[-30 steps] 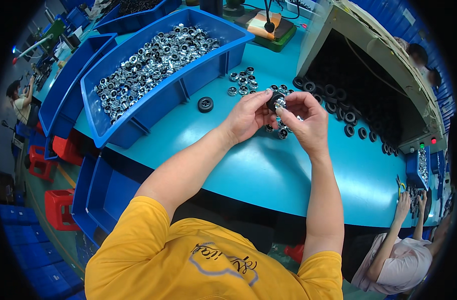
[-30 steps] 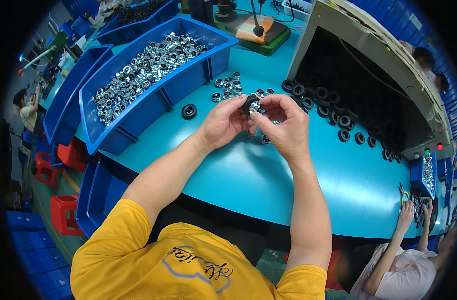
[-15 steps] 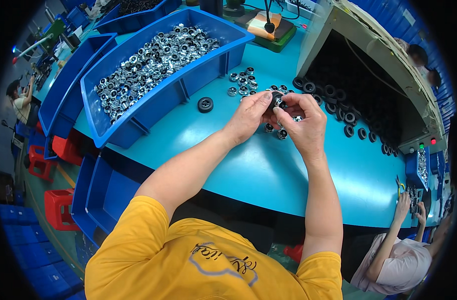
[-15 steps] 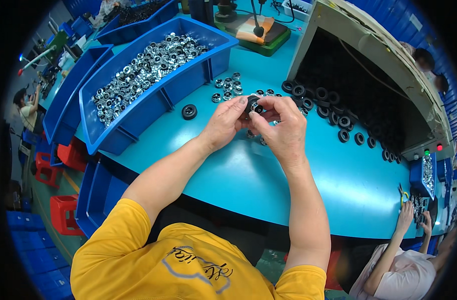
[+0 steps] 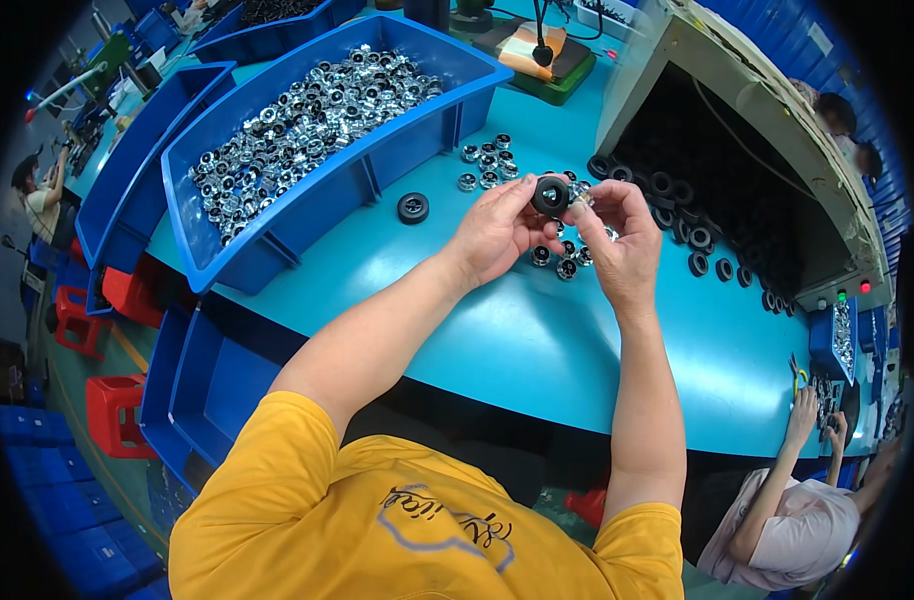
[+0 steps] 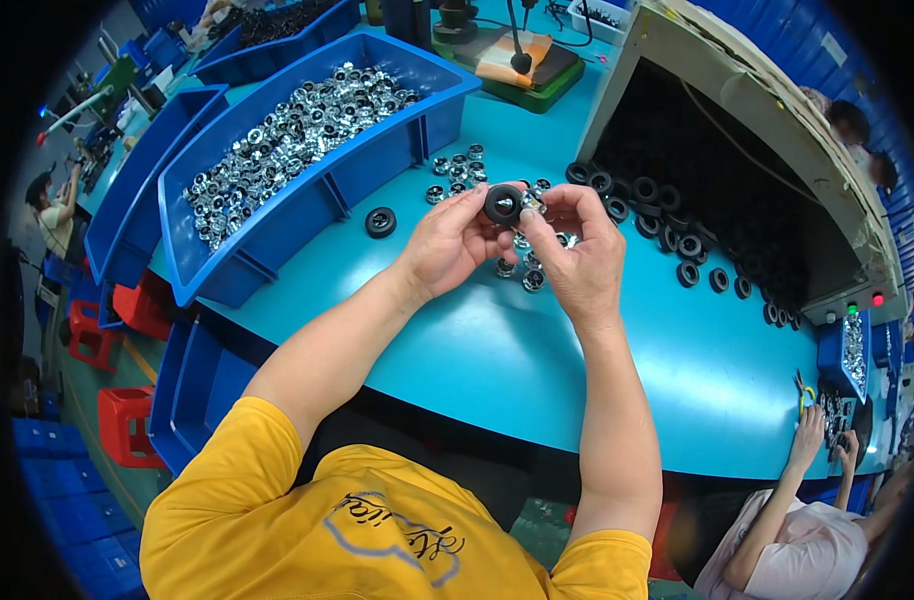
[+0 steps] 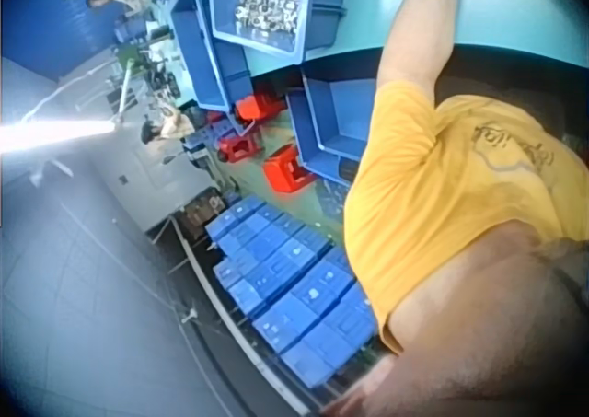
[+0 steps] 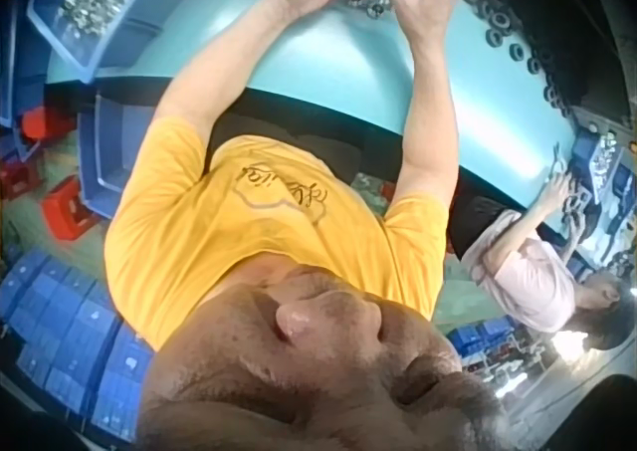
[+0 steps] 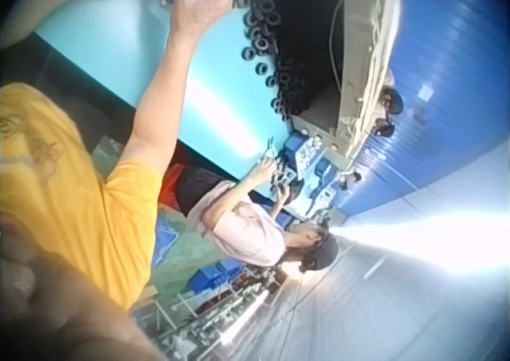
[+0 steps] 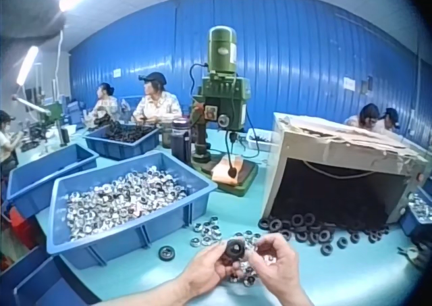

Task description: Assembling small toy wheel components by hand at a factory workbench.

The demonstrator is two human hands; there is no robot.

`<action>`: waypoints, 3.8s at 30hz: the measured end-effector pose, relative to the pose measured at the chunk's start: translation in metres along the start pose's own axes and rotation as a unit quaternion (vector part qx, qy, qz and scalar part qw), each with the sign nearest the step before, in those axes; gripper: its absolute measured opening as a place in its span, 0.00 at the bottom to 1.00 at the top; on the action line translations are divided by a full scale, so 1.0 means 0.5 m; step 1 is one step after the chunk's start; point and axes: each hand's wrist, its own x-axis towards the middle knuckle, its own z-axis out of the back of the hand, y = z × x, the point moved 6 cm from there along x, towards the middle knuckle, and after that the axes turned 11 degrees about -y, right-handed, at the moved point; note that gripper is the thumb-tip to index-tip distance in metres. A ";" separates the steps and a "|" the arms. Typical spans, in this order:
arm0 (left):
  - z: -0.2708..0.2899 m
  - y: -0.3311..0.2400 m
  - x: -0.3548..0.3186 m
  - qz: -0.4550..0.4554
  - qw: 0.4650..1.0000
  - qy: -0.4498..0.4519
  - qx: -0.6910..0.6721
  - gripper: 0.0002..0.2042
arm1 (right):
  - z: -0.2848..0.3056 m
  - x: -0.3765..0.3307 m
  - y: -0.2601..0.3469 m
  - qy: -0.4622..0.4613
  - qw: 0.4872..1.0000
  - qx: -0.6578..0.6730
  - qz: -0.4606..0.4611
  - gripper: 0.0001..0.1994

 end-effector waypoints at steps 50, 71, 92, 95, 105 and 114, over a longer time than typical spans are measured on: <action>0.017 -0.004 0.009 -0.153 0.955 -0.017 0.254 0.22 | -0.025 0.000 -0.044 0.016 0.999 0.028 -0.036 0.17; 0.025 0.005 0.025 -0.184 0.945 -0.043 0.268 0.13 | -0.028 -0.039 -0.041 -0.030 0.995 0.094 0.006 0.08; -0.028 -0.010 -0.009 -0.231 0.842 -0.032 0.487 0.19 | -0.032 -0.021 -0.077 -0.002 0.989 0.088 -0.120 0.12; -0.040 -0.014 -0.016 -0.191 0.853 0.005 0.485 0.24 | -0.036 -0.020 -0.095 0.067 0.958 0.184 -0.209 0.11; -0.018 -0.007 -0.015 -0.219 0.841 0.023 0.494 0.30 | -0.042 -0.031 -0.087 0.122 0.932 0.176 -0.291 0.12; -0.023 -0.009 -0.027 -0.276 0.754 -0.066 0.592 0.30 | -0.055 -0.041 -0.104 0.011 0.978 0.105 -0.179 0.10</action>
